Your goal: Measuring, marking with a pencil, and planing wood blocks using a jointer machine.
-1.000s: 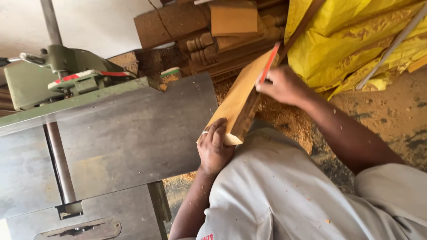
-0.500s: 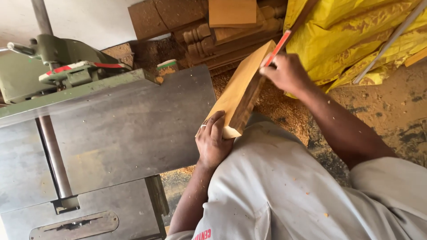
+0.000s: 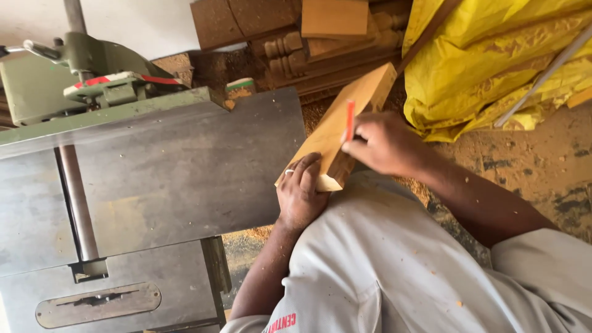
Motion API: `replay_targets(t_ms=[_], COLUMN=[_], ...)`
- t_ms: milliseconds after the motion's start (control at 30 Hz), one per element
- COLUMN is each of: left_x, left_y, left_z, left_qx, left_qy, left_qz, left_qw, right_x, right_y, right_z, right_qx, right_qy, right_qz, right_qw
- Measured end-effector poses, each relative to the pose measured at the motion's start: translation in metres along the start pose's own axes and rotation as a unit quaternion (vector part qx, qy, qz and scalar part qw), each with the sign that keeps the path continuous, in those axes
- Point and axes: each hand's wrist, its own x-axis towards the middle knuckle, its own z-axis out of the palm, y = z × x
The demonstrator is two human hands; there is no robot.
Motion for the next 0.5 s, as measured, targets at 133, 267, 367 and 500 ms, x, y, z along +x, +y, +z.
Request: replay_targets(t_ms=[133,267,367,500], left_x=[0.004,0.000,-0.001,0.001], left_y=[0.002,0.000,0.001,0.002], left_z=[0.001,0.004,0.003,0.004], left_qx=[-0.018,-0.004,0.001,-0.007], left_qy=[-0.004,-0.004,-0.009,-0.012], left_qz=[-0.004,-0.009,-0.004,0.003], left_qw=[1.000,1.000,1.000,1.000], right_x=[-0.016,0.001,0.001,-0.007], right_y=[-0.026,0.039,0.041,0.041], right_z=[0.008,0.035,0.032,0.035], right_qx=[0.104,0.358,0.450,0.487], right_qy=[-0.025,-0.084,-0.126,-0.103], right_qz=[-0.121,-0.042,0.018,0.053], right_qw=[0.987,0.929,0.884,0.865])
